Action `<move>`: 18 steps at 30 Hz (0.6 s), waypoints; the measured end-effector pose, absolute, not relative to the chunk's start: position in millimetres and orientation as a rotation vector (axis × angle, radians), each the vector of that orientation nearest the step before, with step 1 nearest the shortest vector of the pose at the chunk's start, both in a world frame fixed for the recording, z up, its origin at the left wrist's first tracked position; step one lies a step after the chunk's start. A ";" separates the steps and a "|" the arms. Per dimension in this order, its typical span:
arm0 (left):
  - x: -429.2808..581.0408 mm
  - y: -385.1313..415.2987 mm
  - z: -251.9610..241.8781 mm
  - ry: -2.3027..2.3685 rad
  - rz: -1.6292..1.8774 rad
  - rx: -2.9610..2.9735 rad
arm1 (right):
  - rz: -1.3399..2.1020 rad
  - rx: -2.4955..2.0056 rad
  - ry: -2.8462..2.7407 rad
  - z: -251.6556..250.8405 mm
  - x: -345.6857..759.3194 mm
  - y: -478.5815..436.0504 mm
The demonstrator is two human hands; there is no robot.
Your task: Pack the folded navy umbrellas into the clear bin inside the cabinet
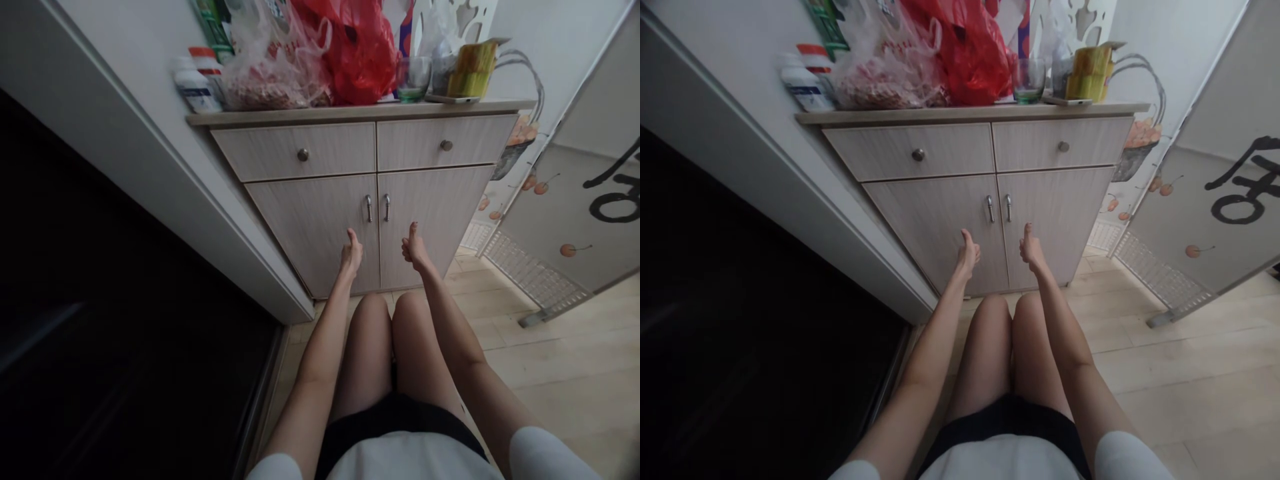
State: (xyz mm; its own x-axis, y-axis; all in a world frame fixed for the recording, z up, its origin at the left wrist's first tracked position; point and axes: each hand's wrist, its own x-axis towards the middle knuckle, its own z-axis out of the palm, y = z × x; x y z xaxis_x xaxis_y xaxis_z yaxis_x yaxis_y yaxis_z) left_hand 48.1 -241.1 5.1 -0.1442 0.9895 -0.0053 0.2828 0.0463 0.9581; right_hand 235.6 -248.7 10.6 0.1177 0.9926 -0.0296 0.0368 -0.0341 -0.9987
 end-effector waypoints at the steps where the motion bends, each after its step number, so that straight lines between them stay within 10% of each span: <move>1: 47.7 -239.7 4.1 1.550 1.145 1.330 | 1.094 -1.313 -1.140 8.1 236.4 -246.1; 18: 97.5 -123.7 27.2 1.613 1.378 1.640 | 0.585 -1.197 -1.391 -12.8 212.2 -95.6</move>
State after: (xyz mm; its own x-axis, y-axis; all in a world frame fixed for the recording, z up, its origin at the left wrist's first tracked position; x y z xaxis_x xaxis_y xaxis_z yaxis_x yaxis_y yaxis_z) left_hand 97.5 -123.7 27.2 -0.1865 0.9260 0.3283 0.4690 -0.2097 0.8579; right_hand 212.2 -95.6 -12.8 0.1724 0.8898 0.4225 0.3204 0.3550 -0.8783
